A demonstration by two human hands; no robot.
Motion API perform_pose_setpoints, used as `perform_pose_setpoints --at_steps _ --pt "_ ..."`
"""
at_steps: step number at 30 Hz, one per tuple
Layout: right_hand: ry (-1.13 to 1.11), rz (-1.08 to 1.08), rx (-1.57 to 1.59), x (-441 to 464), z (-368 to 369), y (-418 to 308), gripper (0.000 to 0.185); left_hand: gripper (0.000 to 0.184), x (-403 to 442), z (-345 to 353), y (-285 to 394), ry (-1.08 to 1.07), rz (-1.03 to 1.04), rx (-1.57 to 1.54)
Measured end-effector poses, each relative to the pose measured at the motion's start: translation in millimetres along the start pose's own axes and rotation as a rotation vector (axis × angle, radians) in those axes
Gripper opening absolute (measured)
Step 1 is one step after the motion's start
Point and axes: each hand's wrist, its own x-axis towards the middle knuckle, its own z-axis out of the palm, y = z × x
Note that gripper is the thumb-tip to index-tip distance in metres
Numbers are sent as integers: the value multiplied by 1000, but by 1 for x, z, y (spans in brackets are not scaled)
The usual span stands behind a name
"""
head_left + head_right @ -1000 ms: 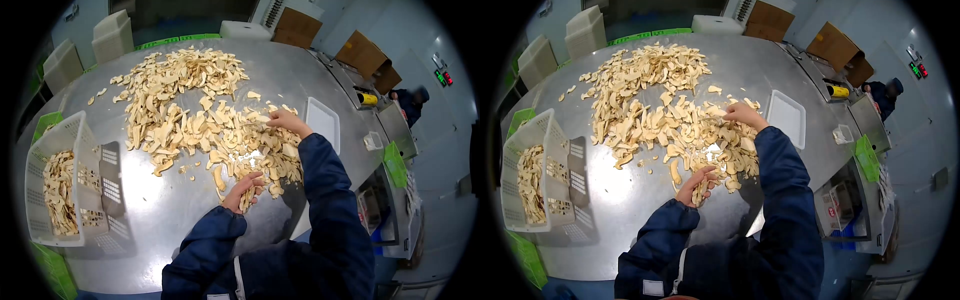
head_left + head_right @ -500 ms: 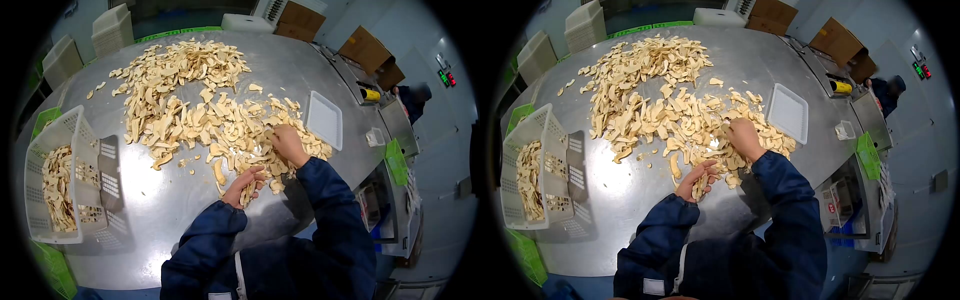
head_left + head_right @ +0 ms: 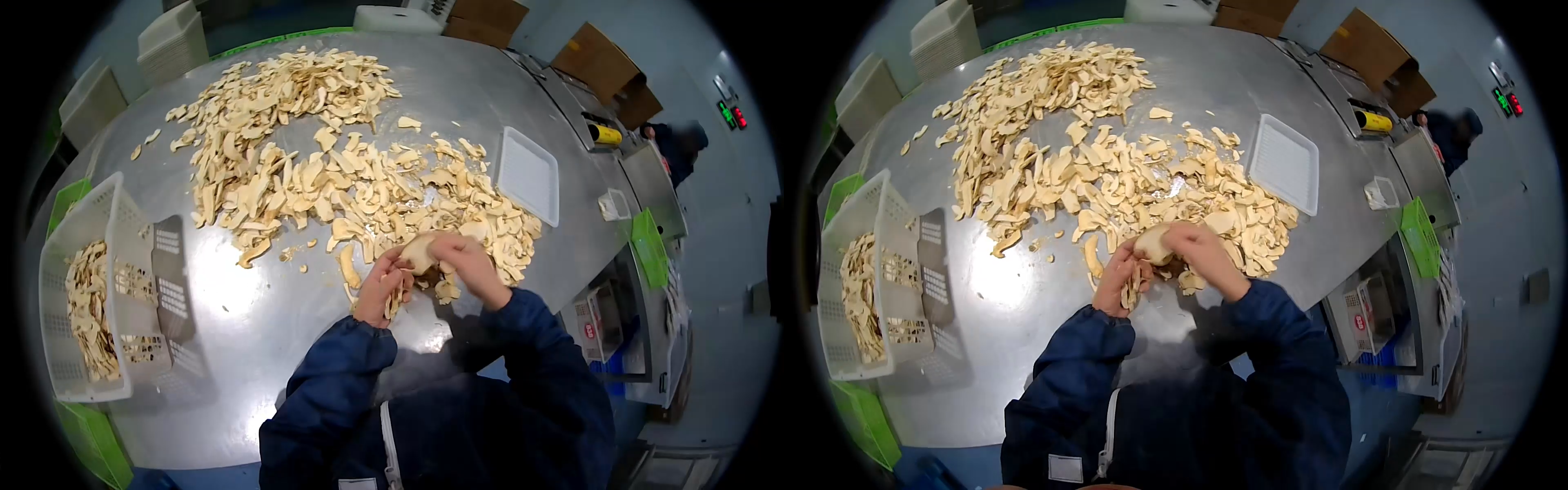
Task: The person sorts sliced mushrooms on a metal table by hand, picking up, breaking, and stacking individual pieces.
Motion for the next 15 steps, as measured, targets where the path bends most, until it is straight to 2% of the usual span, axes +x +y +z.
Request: perform_pose_setpoints --at_steps 2,3,5,8,12,15 --pt "-19 -27 -129 -14 16 2 16 43 -3 2 -4 54 43 189" --pt "-8 -38 -204 -18 18 1 16 38 -3 2 -5 86 39 221" --pt "4 -59 -351 -23 19 -4 15 37 -3 -3 -7 89 14 233" --pt "73 -102 -319 -27 15 -18 20 31 -3 0 -5 72 -30 299" --pt "3 -215 -495 -29 2 -16 17 27 -5 3 -7 20 -35 482" --pt "-53 -160 -568 -29 -1 -16 15 26 -7 7 -5 8 -45 532"
